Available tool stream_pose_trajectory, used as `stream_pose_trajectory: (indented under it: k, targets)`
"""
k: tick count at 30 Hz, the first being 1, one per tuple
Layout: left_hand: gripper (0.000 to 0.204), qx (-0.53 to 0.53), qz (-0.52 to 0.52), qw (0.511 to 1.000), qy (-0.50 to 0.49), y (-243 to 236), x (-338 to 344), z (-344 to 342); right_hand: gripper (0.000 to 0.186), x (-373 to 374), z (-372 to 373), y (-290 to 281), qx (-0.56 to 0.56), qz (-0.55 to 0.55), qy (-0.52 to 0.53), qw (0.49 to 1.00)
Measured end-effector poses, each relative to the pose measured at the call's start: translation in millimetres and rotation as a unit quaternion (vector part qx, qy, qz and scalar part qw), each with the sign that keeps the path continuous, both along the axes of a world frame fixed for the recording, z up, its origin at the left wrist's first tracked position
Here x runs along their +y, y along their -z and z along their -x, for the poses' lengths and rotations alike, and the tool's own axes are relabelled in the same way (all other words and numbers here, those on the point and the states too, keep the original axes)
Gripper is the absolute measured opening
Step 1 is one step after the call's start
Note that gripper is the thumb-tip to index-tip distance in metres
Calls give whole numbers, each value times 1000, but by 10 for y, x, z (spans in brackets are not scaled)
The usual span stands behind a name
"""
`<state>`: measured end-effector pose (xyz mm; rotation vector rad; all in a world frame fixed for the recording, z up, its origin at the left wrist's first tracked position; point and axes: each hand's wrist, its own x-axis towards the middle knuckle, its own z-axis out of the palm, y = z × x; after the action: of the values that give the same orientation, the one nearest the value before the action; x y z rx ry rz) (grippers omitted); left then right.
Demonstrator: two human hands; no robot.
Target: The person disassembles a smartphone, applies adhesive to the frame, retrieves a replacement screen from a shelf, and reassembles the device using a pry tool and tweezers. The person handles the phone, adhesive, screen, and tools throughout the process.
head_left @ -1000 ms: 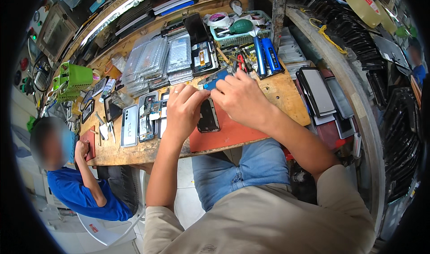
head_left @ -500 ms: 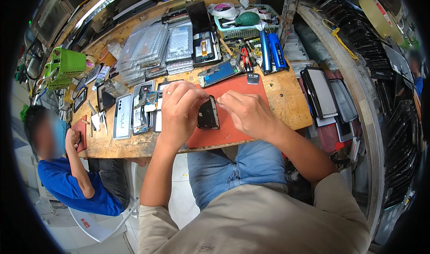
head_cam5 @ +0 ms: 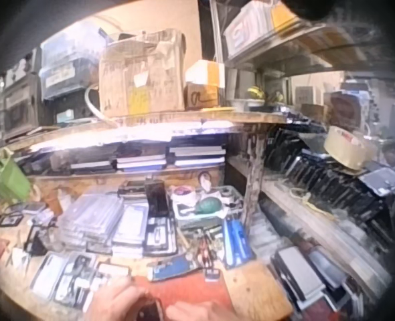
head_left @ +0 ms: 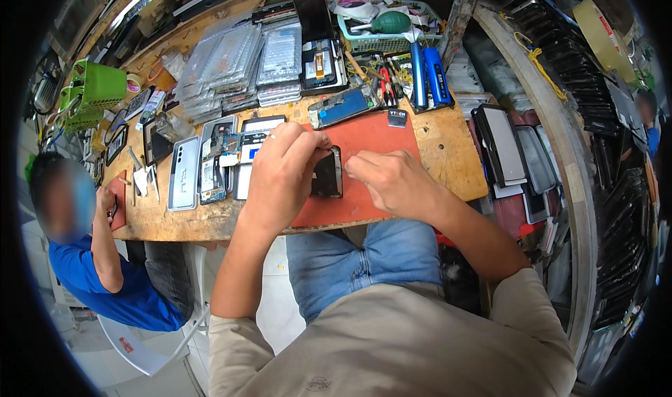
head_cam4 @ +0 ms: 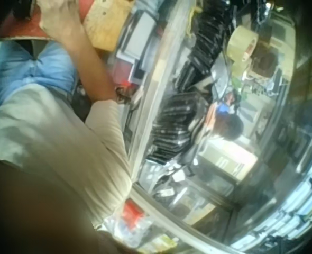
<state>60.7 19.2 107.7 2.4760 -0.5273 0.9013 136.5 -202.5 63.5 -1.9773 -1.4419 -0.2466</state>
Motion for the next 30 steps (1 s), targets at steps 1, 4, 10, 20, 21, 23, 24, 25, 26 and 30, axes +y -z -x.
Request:
stream_pose_trajectory:
  k: [1,4,10,20,21,23,24,25,26,30]
  targets:
    - [23,0,5,1000,-1,4,-7,5,22,-9,12,21,1,12,1,1000]
    - [24,0,6,1000,1,10,-32,18,23,-27,29,63,-2,15,3,1000]
    - [21,-13,13,1000,-9,40,-59,36,21,-7,59,151,-12,26,-1,1000]
    - [23,-33,15,999,-34,109,-65,100,19,1,177,421,-8,51,-5,999]
    - [22,-21,19,999,-33,109,-48,106,18,3,176,440,-9,54,-6,999]
    - [22,-21,23,999,-41,123,-21,110,18,6,184,475,-6,50,-5,999]
    - [22,-20,27,999,-42,131,-6,110,17,10,187,490,-1,42,-3,999]
    - [22,-22,36,998,-44,141,7,107,17,10,195,502,3,33,4,999]
    - [23,-24,48,998,-44,151,18,102,16,7,204,511,4,10,10,1000]
    - [23,-25,60,997,-35,175,41,95,17,-16,235,517,-22,-10,33,999]
